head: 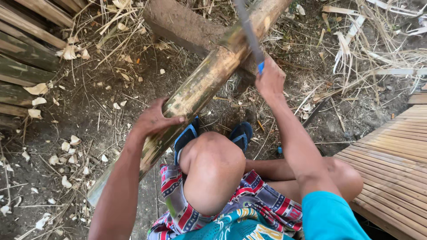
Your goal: The person sits on the ground and uses a machete to shave the outer layer off a bamboo pole. They repeatedly strike the bamboo to remove the green skin, gradually exposing the lighter wood underneath.
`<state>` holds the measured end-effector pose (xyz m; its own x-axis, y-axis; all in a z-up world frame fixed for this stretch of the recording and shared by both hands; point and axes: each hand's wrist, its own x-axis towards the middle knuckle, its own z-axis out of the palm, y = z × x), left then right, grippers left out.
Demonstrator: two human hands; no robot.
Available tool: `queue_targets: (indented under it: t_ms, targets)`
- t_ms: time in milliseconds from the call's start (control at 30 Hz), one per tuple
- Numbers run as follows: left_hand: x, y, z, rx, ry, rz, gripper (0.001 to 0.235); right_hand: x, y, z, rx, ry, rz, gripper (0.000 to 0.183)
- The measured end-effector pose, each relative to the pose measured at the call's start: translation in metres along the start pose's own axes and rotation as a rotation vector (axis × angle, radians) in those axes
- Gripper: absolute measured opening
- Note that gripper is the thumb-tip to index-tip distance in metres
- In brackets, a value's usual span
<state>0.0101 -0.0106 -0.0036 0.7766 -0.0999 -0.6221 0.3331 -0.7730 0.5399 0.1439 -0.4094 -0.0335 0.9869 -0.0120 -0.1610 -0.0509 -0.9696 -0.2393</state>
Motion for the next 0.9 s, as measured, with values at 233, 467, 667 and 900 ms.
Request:
queue_targets:
  t_ms: [233, 467, 667, 900]
  targets:
    - [0.008, -0.001, -0.002, -0.090, -0.075, -0.019, 0.135, -0.041, -0.045, -0.011, -0.074, 0.003, -0.181, 0.035]
    - [-0.040, 0.048, 0.010, 0.308, 0.193, -0.044, 0.122, -0.070, -0.095, -0.010, -0.006, -0.280, -0.258, 0.028]
    - [-0.045, 0.049, 0.014, 0.292, 0.284, 0.027, 0.118, -0.046, -0.066, -0.022, -0.144, -0.248, -0.348, 0.019]
    - [-0.044, 0.055, 0.010, 0.326, 0.228, -0.019, 0.117, -0.077, -0.086, -0.013, -0.179, -0.458, -0.335, 0.021]
